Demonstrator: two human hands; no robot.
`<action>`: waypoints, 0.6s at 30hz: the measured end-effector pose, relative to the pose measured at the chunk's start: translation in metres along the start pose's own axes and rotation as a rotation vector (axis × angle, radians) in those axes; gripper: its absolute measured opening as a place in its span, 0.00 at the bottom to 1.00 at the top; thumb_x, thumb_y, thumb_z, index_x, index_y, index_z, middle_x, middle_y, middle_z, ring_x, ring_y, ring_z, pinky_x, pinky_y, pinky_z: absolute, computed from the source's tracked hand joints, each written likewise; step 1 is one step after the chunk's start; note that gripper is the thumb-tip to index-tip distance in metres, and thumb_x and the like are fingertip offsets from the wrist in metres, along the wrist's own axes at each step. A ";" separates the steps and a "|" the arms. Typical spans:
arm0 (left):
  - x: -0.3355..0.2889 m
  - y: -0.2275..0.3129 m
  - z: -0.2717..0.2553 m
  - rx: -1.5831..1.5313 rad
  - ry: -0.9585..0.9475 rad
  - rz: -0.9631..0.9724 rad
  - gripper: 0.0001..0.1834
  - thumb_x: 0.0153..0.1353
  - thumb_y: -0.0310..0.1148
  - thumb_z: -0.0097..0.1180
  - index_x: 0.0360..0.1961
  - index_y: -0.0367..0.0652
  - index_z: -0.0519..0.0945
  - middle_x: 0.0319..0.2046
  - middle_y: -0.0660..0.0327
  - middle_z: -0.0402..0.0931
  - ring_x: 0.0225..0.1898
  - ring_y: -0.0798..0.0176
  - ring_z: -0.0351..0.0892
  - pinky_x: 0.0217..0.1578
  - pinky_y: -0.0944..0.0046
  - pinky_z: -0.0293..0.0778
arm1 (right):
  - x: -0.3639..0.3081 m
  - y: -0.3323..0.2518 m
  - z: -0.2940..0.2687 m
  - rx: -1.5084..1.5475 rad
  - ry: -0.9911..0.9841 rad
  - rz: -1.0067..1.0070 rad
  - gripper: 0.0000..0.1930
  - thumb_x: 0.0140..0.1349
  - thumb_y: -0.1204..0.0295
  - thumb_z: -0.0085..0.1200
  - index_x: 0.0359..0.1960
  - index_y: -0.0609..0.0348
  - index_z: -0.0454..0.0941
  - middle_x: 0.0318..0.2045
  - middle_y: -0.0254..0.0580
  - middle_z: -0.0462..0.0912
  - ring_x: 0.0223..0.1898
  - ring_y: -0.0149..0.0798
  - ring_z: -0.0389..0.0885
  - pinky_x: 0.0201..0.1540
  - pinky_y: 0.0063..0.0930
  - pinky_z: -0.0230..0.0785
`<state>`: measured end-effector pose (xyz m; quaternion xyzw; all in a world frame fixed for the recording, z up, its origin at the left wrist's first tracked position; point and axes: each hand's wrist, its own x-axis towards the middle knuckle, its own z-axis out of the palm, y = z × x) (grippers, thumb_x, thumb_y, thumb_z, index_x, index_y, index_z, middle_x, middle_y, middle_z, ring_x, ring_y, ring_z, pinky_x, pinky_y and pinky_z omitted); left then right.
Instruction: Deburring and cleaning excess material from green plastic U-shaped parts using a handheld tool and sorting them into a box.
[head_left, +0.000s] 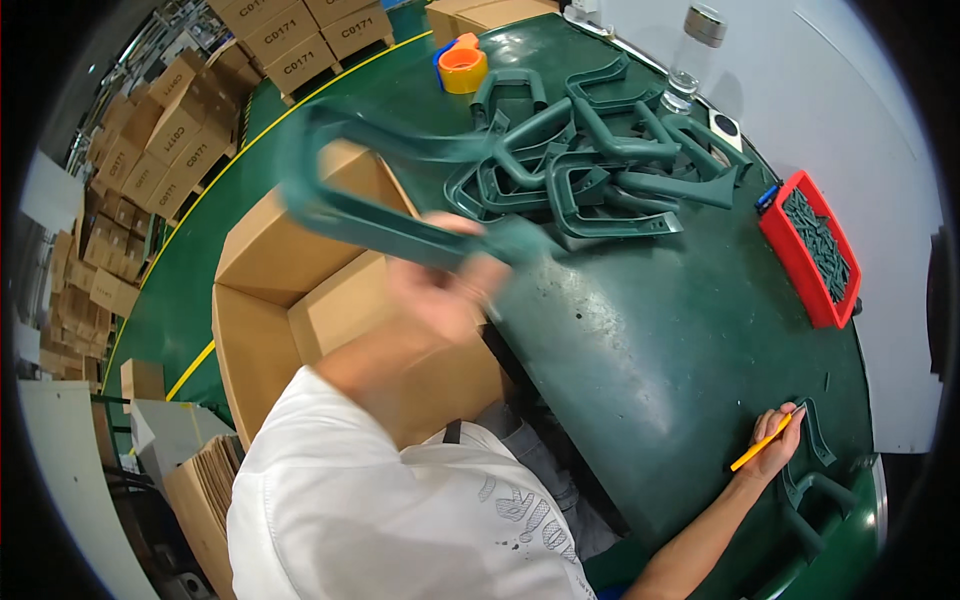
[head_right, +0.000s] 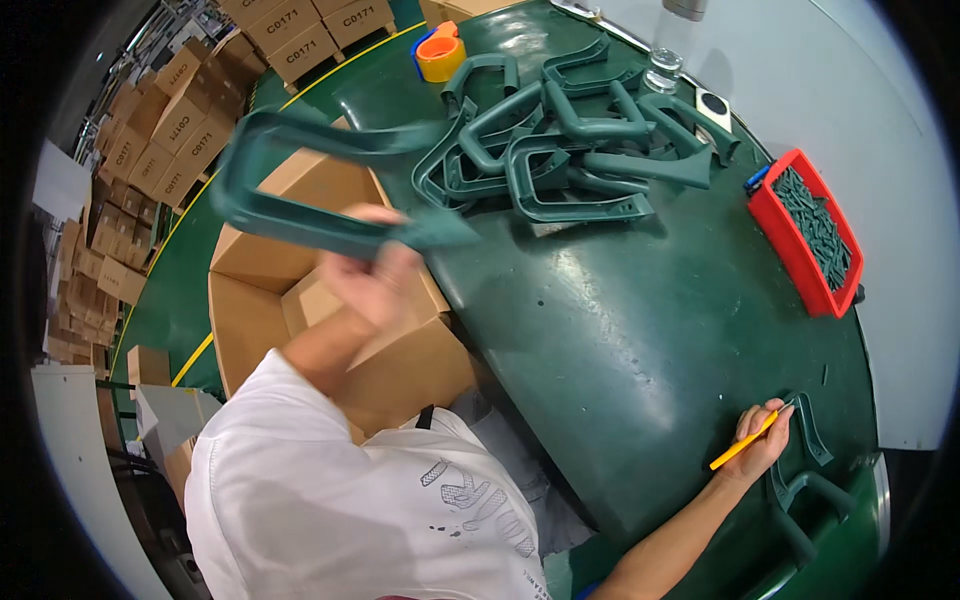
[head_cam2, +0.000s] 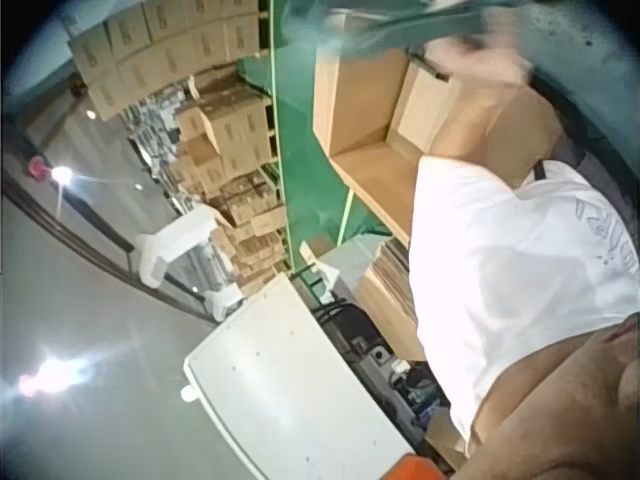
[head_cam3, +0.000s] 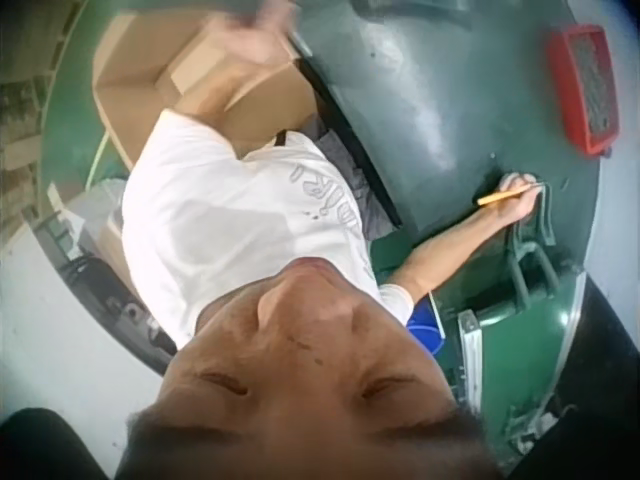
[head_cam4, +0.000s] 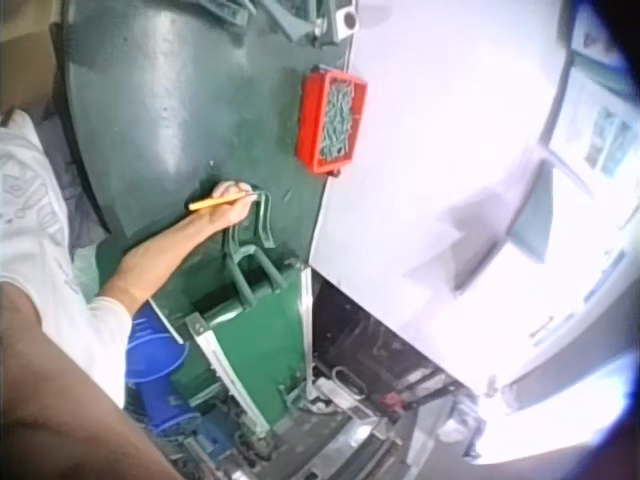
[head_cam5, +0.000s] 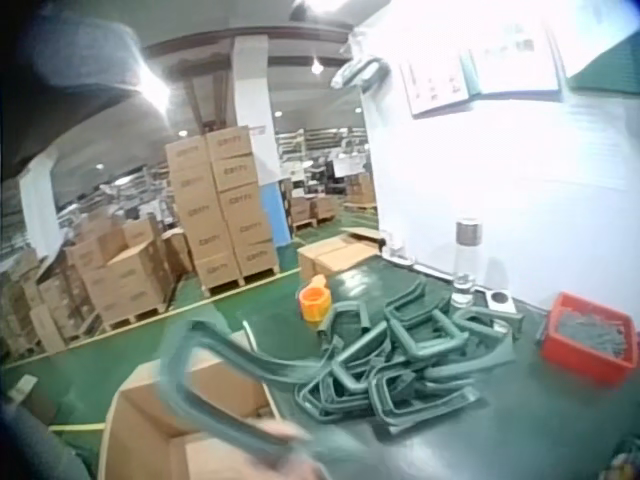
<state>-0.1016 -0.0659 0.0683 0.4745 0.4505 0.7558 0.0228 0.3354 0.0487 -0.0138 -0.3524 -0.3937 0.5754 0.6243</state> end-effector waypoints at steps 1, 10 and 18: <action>0.012 -0.004 -0.032 -0.003 0.067 -0.019 0.13 0.54 0.24 0.60 0.39 0.35 0.72 0.27 0.64 0.73 0.25 0.72 0.71 0.27 0.73 0.69 | 0.001 0.001 0.001 -0.027 -0.006 0.004 0.18 0.71 0.60 0.35 0.33 0.62 0.70 0.12 0.31 0.61 0.11 0.24 0.56 0.14 0.16 0.49; -0.043 -0.126 -0.267 1.531 -0.695 -0.348 0.07 0.45 0.31 0.62 0.26 0.43 0.78 0.27 0.53 0.79 0.28 0.52 0.79 0.30 0.55 0.74 | 0.005 0.003 -0.013 -0.052 -0.027 0.006 0.19 0.71 0.57 0.32 0.35 0.59 0.70 0.11 0.30 0.61 0.11 0.24 0.57 0.13 0.15 0.49; -0.052 -0.218 -0.295 1.520 -1.249 -0.246 0.03 0.45 0.24 0.55 0.22 0.43 0.80 0.30 0.54 0.79 0.39 0.51 0.78 0.36 0.56 0.76 | 0.002 0.002 -0.010 -0.038 0.069 0.010 0.19 0.71 0.58 0.34 0.34 0.59 0.71 0.10 0.29 0.62 0.10 0.24 0.56 0.12 0.15 0.48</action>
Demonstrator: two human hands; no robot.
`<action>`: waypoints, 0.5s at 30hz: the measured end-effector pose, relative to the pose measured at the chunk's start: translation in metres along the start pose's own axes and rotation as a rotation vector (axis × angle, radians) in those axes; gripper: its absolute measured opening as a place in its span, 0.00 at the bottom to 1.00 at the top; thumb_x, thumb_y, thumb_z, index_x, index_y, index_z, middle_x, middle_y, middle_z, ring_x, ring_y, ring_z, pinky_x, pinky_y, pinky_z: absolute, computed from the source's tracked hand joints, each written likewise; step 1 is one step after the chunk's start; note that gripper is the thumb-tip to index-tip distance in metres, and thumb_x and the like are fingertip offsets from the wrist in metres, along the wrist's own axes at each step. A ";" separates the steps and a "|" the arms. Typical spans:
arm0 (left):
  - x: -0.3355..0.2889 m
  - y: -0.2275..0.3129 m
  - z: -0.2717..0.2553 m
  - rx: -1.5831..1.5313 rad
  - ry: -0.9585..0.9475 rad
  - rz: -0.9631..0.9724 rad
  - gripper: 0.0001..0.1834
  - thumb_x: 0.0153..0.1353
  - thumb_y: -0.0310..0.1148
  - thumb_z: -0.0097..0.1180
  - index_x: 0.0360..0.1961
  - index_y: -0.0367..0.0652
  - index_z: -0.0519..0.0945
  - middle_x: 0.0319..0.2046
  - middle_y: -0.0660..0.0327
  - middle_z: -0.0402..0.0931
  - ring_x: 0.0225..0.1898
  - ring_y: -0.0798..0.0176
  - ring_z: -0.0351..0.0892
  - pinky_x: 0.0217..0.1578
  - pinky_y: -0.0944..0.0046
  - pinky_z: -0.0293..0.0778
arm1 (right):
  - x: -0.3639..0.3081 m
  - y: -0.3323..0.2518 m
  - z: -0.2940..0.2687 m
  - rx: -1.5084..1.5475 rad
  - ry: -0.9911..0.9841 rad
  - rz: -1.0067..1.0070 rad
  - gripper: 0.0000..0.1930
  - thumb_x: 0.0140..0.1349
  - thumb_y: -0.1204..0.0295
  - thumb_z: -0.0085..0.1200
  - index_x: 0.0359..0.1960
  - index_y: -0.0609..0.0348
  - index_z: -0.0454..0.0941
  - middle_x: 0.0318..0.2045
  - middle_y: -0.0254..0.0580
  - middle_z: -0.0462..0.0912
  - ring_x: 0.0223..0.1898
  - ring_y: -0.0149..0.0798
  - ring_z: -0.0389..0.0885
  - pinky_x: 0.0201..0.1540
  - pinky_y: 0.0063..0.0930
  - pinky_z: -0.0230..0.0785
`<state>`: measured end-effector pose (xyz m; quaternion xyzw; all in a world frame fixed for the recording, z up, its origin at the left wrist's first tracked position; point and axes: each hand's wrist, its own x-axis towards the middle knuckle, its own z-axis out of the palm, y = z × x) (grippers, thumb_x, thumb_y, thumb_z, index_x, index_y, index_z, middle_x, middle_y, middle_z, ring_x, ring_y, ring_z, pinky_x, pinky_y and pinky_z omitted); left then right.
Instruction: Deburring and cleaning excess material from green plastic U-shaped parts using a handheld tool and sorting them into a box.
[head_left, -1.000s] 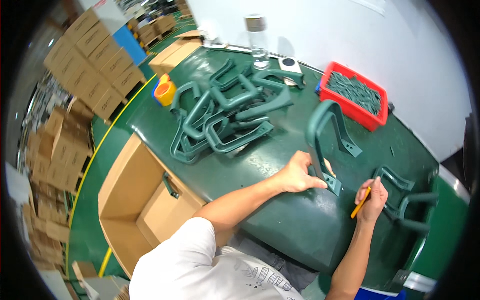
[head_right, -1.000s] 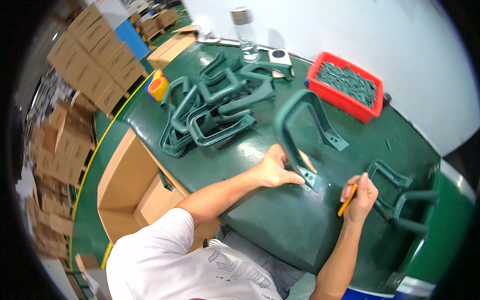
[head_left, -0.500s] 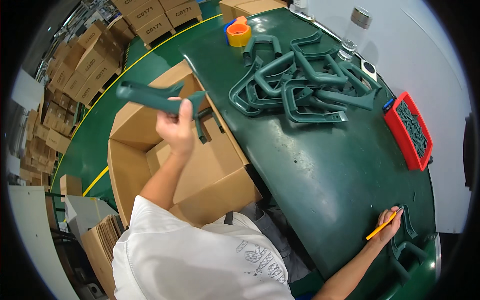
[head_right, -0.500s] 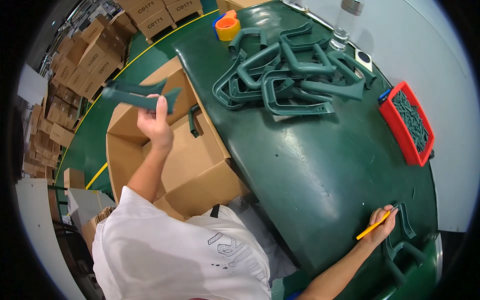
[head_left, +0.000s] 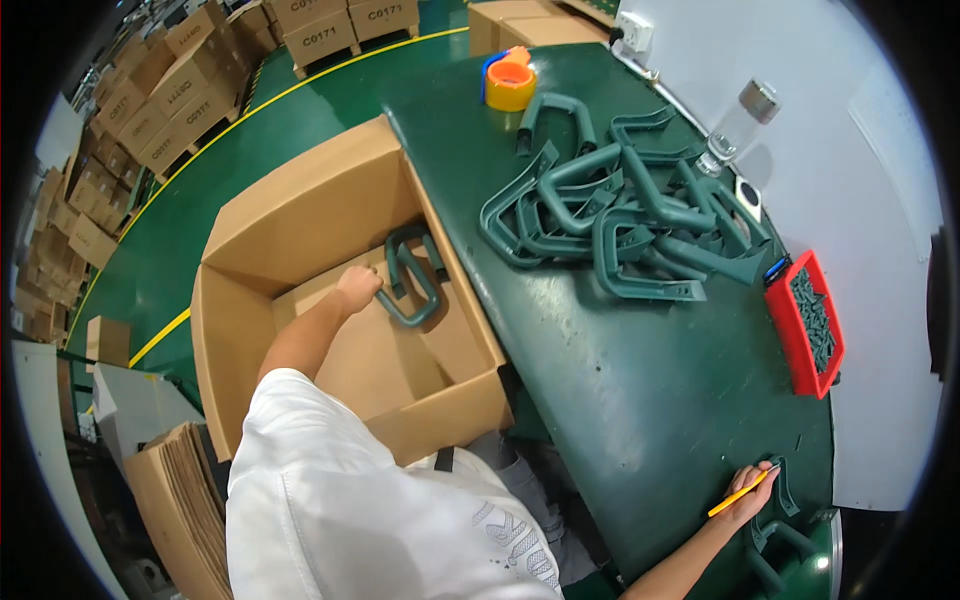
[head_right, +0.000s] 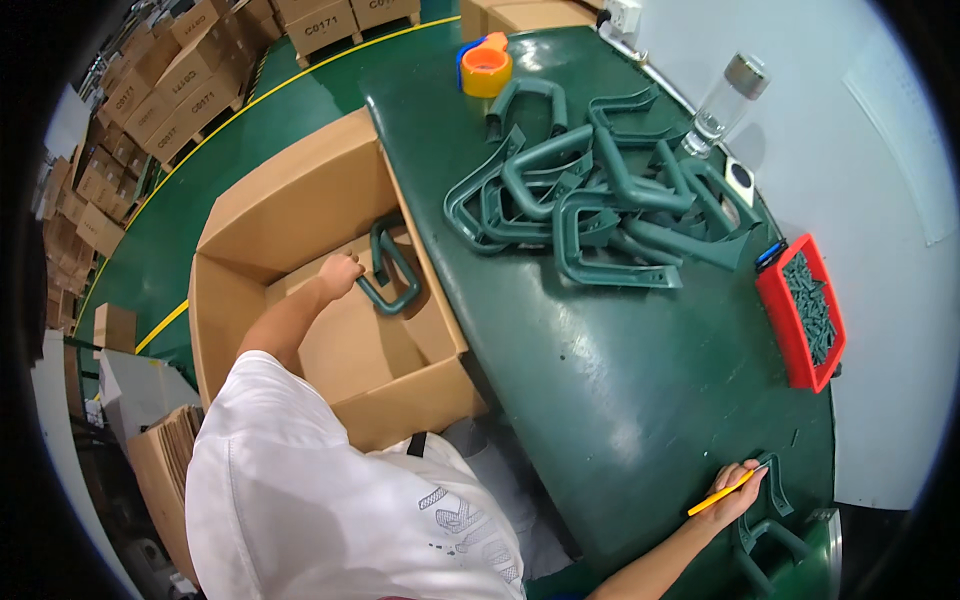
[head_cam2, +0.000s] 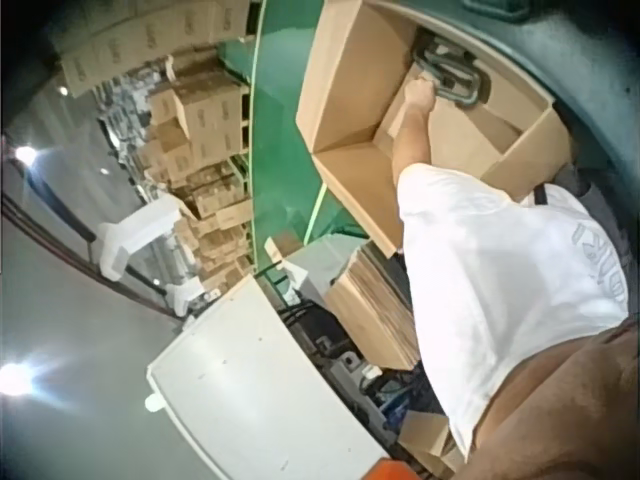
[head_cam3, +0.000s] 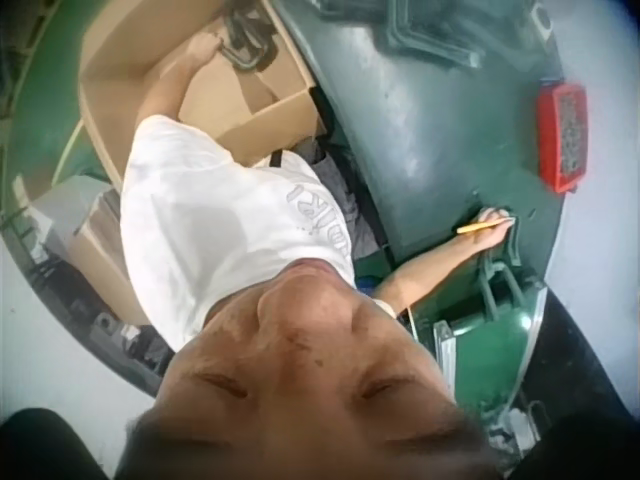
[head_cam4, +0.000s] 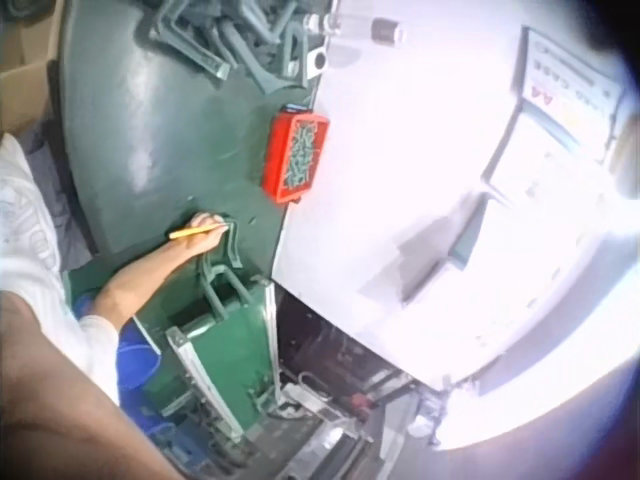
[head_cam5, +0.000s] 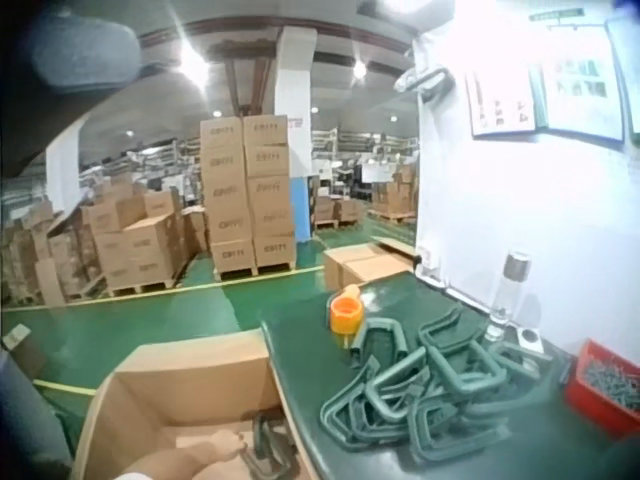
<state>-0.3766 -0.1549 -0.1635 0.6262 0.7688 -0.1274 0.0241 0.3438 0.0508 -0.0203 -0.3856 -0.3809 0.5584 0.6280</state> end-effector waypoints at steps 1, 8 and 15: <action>0.003 -0.002 0.004 -0.006 0.010 -0.035 0.04 0.46 0.23 0.55 0.22 0.42 0.81 0.30 0.54 0.78 0.40 0.51 0.77 0.37 0.57 0.76 | 0.000 0.001 0.004 -0.008 0.005 -0.008 0.19 0.71 0.57 0.35 0.34 0.59 0.71 0.10 0.29 0.62 0.10 0.24 0.56 0.12 0.15 0.48; 0.032 0.004 0.017 -0.302 0.258 -0.591 0.15 0.46 0.20 0.54 0.39 0.39 0.78 0.37 0.50 0.78 0.44 0.46 0.76 0.44 0.56 0.74 | -0.003 0.003 0.009 -0.111 -0.012 -0.066 0.17 0.68 0.57 0.41 0.33 0.60 0.71 0.11 0.29 0.61 0.11 0.23 0.57 0.12 0.14 0.49; 0.038 0.016 -0.001 -0.622 0.516 -0.850 0.29 0.45 0.24 0.60 0.53 0.39 0.72 0.49 0.48 0.74 0.50 0.49 0.74 0.51 0.56 0.69 | -0.030 -0.014 0.075 -0.742 0.024 0.163 0.06 0.58 0.71 0.55 0.34 0.60 0.76 0.26 0.30 0.73 0.27 0.24 0.73 0.28 0.19 0.66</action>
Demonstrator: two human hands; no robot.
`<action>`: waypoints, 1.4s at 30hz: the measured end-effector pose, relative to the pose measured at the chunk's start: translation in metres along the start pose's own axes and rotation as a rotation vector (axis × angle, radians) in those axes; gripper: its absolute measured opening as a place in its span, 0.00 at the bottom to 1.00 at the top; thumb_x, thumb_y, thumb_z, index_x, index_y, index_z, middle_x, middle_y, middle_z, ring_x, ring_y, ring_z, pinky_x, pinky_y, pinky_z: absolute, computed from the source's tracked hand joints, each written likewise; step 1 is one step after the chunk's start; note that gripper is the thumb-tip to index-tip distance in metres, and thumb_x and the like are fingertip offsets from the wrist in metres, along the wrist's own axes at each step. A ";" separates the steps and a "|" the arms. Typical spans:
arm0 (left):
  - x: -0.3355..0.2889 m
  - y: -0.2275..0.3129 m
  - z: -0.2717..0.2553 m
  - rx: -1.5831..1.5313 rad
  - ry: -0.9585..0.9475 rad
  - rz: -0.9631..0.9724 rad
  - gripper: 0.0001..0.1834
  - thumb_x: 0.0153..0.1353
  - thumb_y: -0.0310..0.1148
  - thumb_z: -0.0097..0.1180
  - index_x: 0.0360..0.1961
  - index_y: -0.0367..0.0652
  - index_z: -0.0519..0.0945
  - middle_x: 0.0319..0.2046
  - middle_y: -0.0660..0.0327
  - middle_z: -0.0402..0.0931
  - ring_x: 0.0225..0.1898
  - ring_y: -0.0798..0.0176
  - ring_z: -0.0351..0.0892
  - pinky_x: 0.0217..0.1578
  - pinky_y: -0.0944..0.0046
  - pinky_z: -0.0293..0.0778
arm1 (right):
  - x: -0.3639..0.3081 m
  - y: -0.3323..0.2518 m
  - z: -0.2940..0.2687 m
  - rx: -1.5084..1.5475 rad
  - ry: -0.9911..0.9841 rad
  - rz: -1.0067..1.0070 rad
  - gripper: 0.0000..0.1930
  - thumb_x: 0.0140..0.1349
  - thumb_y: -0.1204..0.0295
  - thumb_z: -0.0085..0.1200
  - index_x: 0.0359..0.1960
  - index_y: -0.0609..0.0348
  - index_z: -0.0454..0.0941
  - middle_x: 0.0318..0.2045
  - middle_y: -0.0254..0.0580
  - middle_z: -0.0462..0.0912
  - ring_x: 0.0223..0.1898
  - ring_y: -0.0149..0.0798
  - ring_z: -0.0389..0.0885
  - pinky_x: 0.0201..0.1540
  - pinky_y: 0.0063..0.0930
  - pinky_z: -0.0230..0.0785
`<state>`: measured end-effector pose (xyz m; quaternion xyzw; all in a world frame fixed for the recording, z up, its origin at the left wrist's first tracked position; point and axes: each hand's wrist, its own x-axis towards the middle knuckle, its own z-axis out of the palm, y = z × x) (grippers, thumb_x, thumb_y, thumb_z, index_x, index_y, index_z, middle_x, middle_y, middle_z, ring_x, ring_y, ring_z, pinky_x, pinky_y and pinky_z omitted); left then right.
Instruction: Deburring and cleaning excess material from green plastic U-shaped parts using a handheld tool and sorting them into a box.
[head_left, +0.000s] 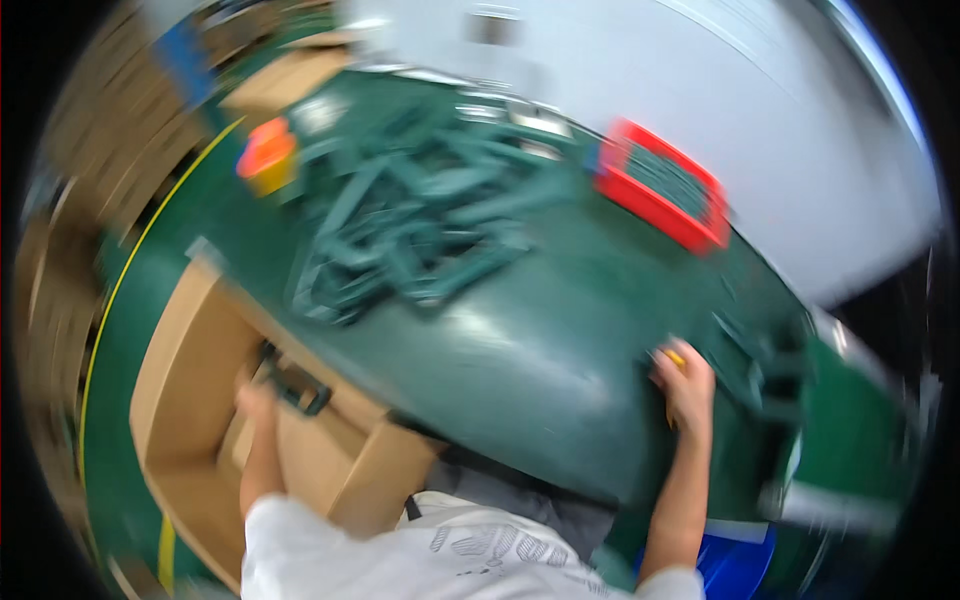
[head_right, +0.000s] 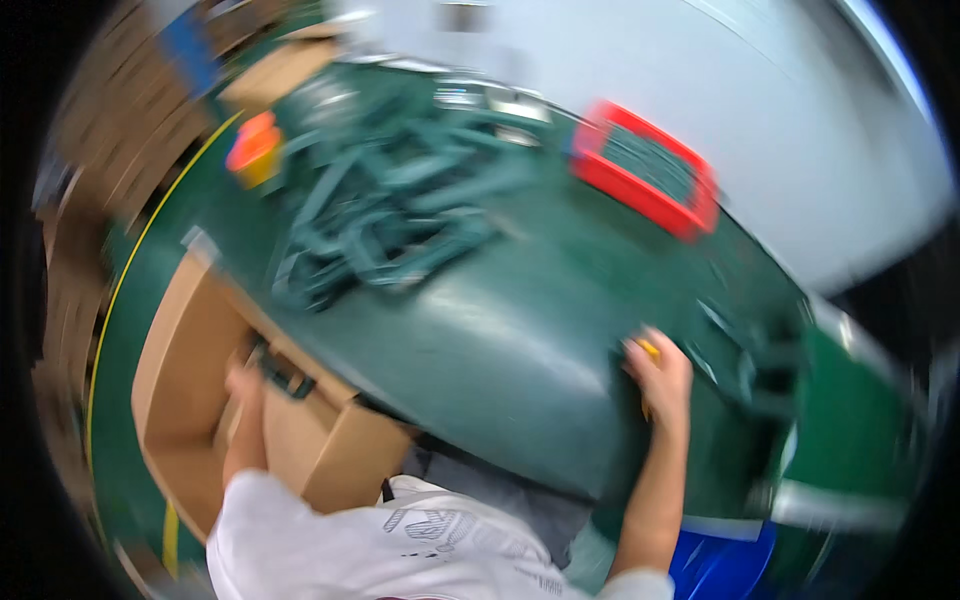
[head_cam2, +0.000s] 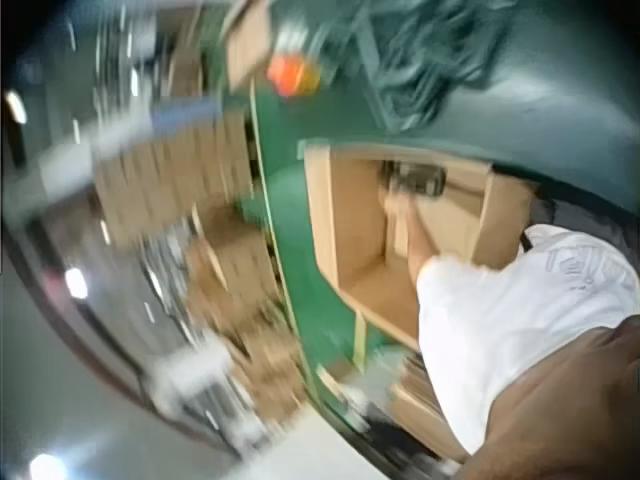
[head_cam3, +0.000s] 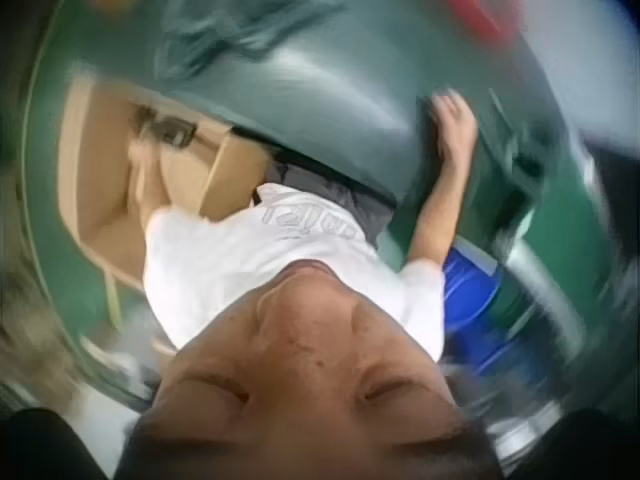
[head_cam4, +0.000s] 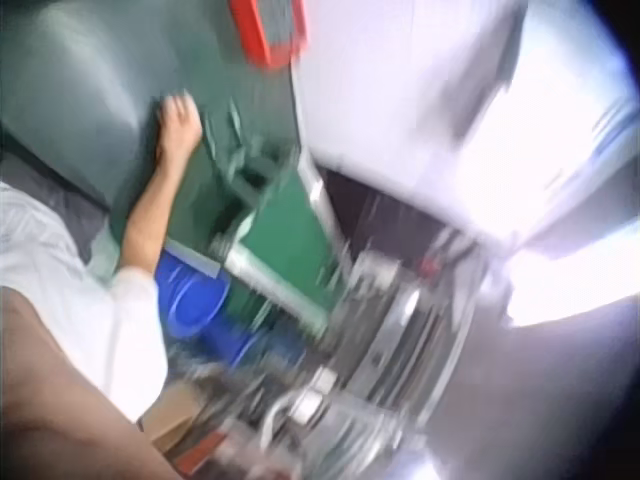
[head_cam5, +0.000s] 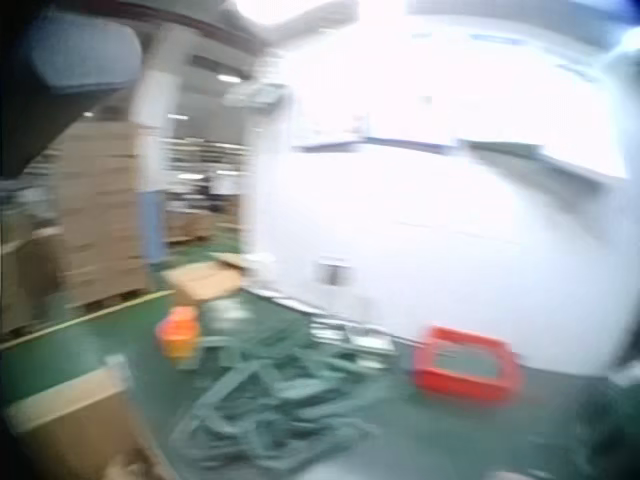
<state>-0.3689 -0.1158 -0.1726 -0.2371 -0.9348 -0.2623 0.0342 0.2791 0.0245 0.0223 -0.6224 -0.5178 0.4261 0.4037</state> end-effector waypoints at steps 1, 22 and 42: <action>-0.008 0.018 -0.024 -0.061 -0.023 0.071 0.27 0.47 0.24 0.58 0.52 0.39 0.73 0.47 0.49 0.76 0.49 0.49 0.75 0.50 0.57 0.70 | 0.000 0.000 -0.003 -0.353 0.039 -0.186 0.07 0.57 0.72 0.56 0.33 0.62 0.76 0.27 0.36 0.75 0.27 0.29 0.76 0.29 0.23 0.68; -0.212 0.418 -0.101 -0.783 -1.574 0.467 0.19 0.61 0.38 0.53 0.47 0.34 0.73 0.32 0.52 0.79 0.27 0.67 0.79 0.17 0.75 0.65 | -0.046 -0.031 -0.001 -0.688 -0.234 -1.065 0.17 0.43 0.68 0.61 0.35 0.61 0.76 0.33 0.40 0.79 0.27 0.40 0.80 0.26 0.31 0.73; -0.261 0.448 -0.047 -1.626 -1.042 0.025 0.11 0.65 0.40 0.49 0.35 0.43 0.70 0.14 0.64 0.66 0.13 0.70 0.66 0.12 0.70 0.63 | -0.005 -0.045 0.075 -0.063 0.252 -0.281 0.21 0.61 0.72 0.54 0.54 0.69 0.68 0.22 0.37 0.75 0.21 0.26 0.73 0.25 0.22 0.67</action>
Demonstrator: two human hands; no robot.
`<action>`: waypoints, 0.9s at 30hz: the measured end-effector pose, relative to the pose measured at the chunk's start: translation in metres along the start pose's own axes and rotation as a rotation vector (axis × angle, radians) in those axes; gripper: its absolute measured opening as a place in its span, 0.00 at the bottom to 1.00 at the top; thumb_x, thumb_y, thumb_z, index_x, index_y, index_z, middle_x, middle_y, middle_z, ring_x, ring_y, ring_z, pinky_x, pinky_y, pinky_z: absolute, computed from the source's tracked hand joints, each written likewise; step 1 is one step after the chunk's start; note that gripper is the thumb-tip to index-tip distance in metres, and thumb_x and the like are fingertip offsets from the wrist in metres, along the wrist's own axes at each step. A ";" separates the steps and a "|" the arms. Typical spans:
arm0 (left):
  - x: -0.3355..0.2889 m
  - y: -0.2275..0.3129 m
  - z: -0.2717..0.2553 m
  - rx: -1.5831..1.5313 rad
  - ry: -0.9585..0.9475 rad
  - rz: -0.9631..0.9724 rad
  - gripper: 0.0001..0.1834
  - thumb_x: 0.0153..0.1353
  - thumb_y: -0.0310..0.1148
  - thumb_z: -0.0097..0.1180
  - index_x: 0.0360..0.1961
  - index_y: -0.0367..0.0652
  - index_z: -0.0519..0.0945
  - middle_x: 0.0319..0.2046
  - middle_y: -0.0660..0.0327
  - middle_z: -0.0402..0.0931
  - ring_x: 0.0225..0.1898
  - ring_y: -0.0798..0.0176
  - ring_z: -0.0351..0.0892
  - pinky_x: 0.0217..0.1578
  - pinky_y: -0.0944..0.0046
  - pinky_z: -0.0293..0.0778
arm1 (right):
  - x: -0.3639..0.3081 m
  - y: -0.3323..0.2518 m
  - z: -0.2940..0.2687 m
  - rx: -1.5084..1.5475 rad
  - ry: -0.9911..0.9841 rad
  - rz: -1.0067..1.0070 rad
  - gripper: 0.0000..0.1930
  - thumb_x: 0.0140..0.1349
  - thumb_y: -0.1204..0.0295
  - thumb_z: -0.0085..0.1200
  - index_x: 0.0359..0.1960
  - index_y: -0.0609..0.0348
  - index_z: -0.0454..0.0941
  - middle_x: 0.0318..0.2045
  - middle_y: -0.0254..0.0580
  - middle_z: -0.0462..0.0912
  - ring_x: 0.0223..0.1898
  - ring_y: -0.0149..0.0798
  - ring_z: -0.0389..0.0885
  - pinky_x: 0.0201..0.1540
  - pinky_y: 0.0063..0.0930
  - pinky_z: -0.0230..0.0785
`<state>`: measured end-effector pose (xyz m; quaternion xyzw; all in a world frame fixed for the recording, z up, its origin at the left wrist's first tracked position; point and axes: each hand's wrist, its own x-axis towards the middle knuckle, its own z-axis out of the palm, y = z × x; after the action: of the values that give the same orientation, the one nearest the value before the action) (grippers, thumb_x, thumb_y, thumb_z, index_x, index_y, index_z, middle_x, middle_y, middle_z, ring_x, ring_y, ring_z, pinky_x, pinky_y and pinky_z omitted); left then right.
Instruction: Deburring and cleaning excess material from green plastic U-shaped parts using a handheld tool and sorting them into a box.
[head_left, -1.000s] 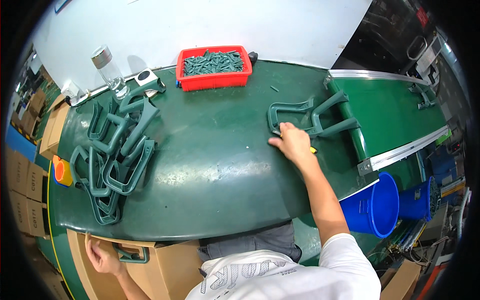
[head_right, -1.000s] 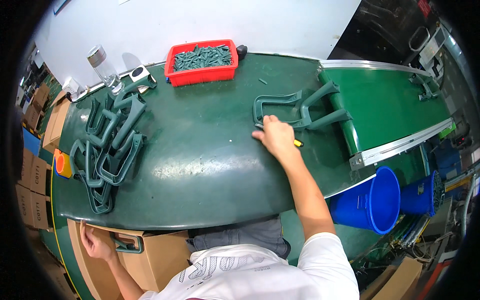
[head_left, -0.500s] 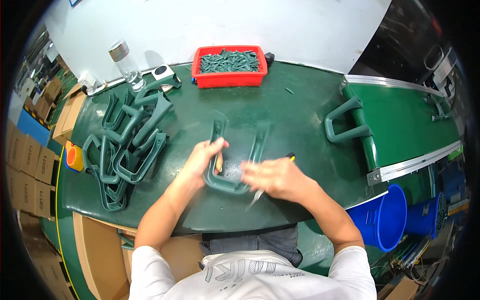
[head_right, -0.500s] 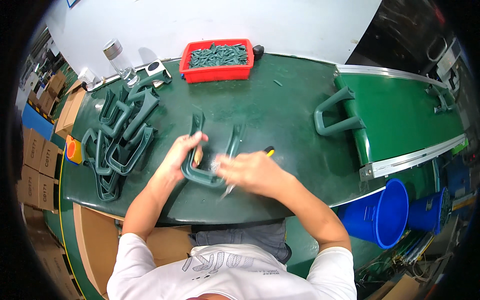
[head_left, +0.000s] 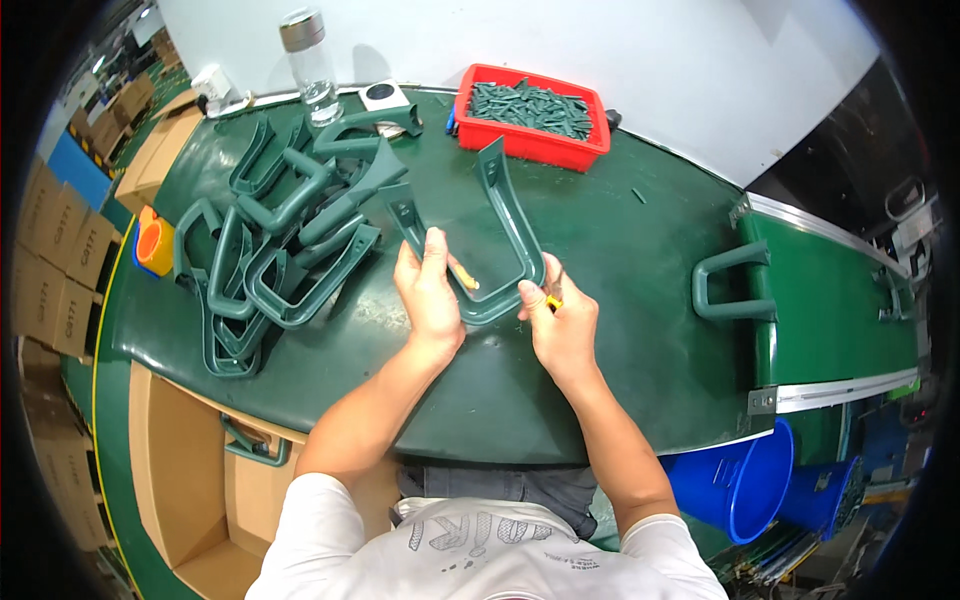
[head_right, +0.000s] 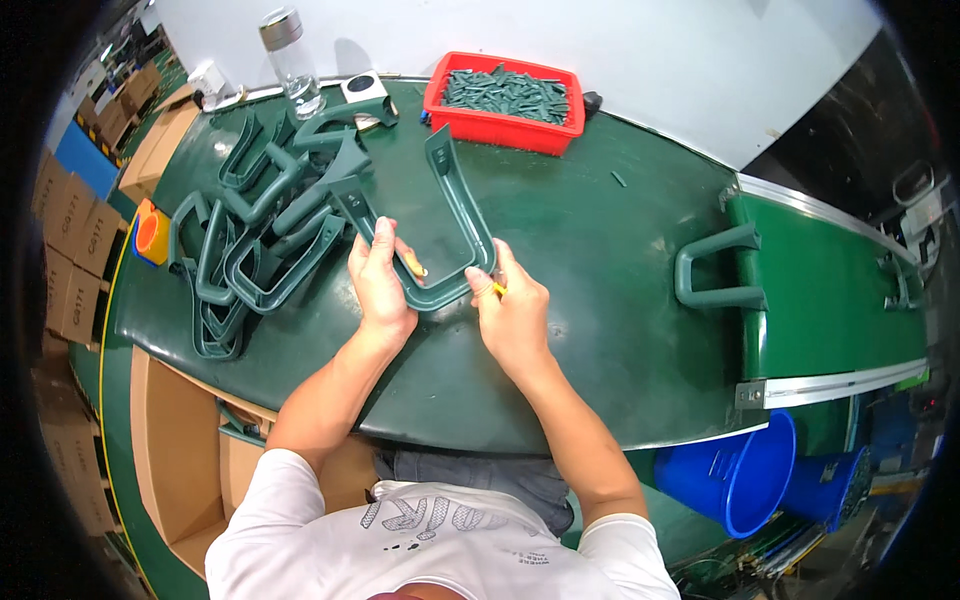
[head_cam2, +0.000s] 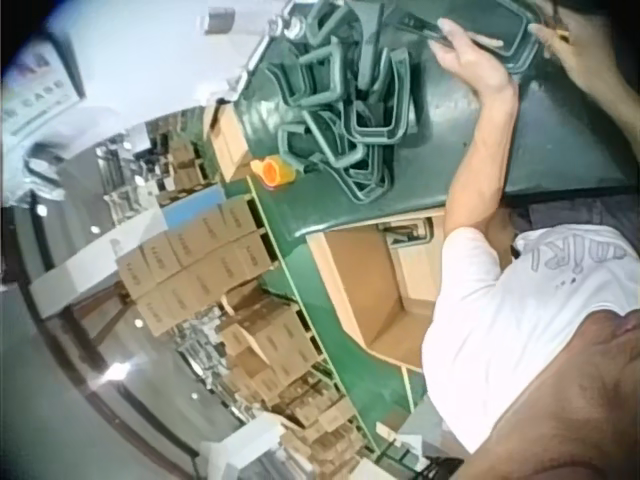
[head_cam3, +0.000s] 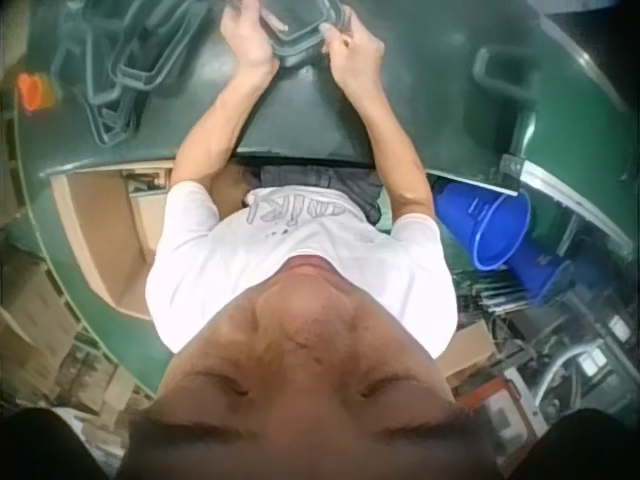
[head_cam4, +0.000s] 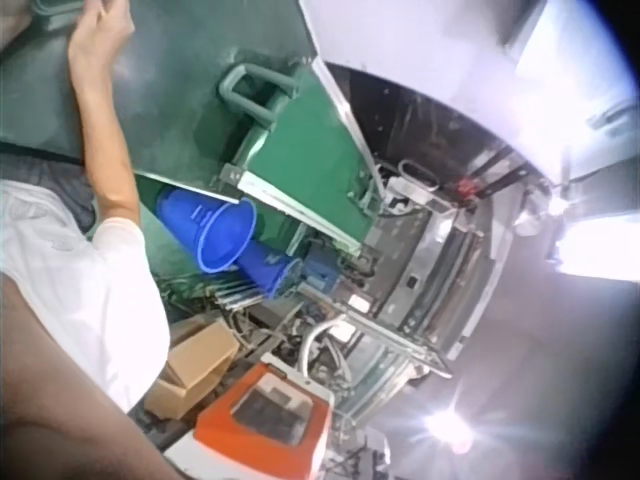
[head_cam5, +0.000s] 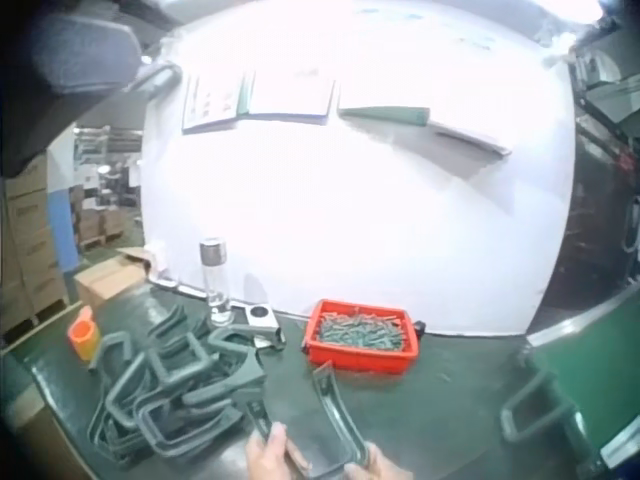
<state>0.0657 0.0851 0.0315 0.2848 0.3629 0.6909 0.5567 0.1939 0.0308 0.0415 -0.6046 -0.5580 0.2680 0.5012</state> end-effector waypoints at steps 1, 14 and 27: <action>0.002 -0.001 -0.003 0.006 -0.001 0.045 0.11 0.65 0.40 0.49 0.35 0.43 0.69 0.15 0.64 0.65 0.13 0.70 0.65 0.12 0.71 0.63 | 0.000 -0.004 0.007 0.072 0.064 -0.001 0.18 0.61 0.74 0.53 0.52 0.68 0.71 0.21 0.35 0.75 0.19 0.25 0.72 0.23 0.21 0.66; -0.012 0.005 -0.003 0.193 -0.147 0.430 0.06 0.65 0.31 0.47 0.38 0.39 0.68 0.27 0.67 0.66 0.26 0.76 0.62 0.27 0.75 0.62 | 0.028 -0.003 0.025 0.265 0.147 0.313 0.13 0.61 0.71 0.54 0.39 0.72 0.77 0.23 0.36 0.78 0.14 0.24 0.71 0.17 0.18 0.60; -0.001 0.003 -0.019 0.545 -0.256 0.809 0.15 0.52 0.26 0.59 0.38 0.30 0.69 0.22 0.53 0.76 0.21 0.52 0.78 0.23 0.64 0.72 | -0.010 -0.001 0.014 0.622 -0.331 0.675 0.07 0.57 0.74 0.54 0.25 0.65 0.77 0.16 0.37 0.76 0.13 0.26 0.67 0.16 0.17 0.56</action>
<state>0.0488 0.0805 0.0233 0.6201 0.3196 0.6909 0.1899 0.1788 0.0261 0.0348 -0.5224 -0.2964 0.6623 0.4478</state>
